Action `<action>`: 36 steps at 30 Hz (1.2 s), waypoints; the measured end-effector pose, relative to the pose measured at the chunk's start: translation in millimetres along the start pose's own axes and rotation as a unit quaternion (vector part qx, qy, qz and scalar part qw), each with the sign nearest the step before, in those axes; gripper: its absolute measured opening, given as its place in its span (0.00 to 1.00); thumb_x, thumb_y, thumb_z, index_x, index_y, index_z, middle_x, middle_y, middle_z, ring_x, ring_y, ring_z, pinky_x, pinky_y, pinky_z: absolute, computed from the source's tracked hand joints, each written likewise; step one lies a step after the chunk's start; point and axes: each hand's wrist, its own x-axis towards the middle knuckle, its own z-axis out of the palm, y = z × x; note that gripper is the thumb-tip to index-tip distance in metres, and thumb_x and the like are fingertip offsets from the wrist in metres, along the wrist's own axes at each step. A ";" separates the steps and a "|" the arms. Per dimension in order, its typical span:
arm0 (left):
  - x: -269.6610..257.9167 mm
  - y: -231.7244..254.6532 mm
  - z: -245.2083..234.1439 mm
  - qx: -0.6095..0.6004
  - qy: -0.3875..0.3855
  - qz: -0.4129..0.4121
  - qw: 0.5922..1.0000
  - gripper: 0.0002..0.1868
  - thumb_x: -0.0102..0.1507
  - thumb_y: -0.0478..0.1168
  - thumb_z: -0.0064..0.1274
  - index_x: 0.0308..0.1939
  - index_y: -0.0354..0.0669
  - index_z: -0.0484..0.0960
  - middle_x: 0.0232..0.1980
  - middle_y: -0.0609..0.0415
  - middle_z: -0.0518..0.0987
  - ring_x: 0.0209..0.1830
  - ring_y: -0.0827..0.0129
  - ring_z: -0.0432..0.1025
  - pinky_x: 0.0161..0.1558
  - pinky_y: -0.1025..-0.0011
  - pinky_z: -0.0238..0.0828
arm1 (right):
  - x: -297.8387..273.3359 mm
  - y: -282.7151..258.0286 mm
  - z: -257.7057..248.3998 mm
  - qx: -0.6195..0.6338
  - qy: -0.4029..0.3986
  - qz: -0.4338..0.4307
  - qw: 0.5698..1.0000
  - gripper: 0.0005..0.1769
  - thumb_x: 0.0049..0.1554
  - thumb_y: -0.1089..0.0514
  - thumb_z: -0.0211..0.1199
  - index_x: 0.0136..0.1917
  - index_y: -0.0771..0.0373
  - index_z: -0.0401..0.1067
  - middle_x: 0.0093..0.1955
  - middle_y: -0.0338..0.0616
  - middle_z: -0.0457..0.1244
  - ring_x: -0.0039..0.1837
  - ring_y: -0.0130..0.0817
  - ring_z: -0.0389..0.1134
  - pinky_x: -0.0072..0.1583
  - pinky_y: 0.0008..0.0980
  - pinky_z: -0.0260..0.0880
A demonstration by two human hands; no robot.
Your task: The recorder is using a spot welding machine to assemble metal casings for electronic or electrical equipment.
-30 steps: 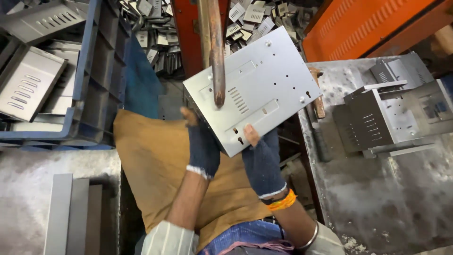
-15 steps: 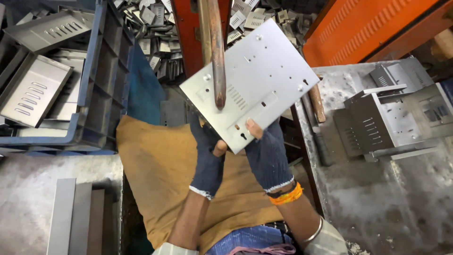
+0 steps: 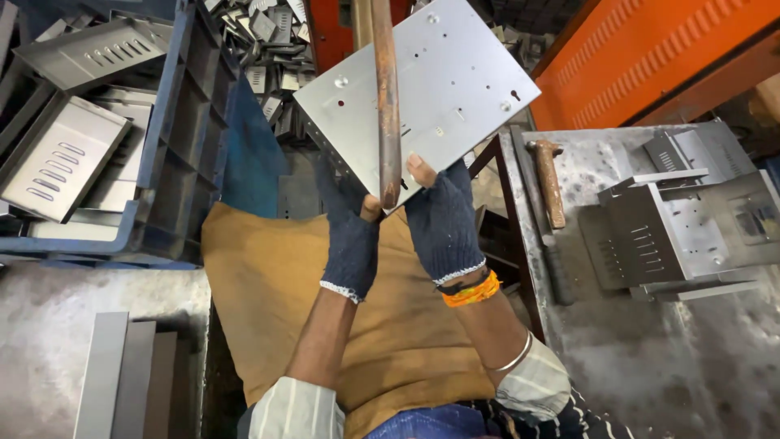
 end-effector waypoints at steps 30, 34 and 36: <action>0.9 -20.8 5.7 -0.031 0.048 0.050 0.997 0.70 0.55 0.70 0.65 0.85 0.47 0.35 0.86 0.49 0.49 0.85 0.60 0.48 0.81 0.60 0.50 | -0.1 5.8 8.4 -0.008 0.018 -0.032 0.999 0.34 0.59 0.59 0.64 0.75 0.65 0.57 0.68 0.43 0.58 0.69 0.34 0.61 0.67 0.37 0.66; -1.8 -16.6 1.7 -0.005 0.051 0.041 0.998 0.70 0.54 0.70 0.65 0.84 0.46 0.36 0.85 0.47 0.51 0.84 0.58 0.50 0.79 0.59 0.52 | -1.0 8.6 4.6 -0.011 0.015 -0.023 1.000 0.31 0.60 0.59 0.64 0.73 0.67 0.59 0.66 0.45 0.59 0.66 0.35 0.62 0.65 0.37 0.66; 3.8 -22.0 0.6 0.008 0.054 0.040 0.998 0.70 0.54 0.70 0.65 0.84 0.46 0.37 0.85 0.46 0.52 0.84 0.58 0.50 0.78 0.59 0.54 | 5.3 5.9 6.2 -0.012 0.011 -0.019 1.000 0.29 0.61 0.59 0.63 0.73 0.69 0.60 0.65 0.46 0.60 0.65 0.37 0.62 0.64 0.38 0.66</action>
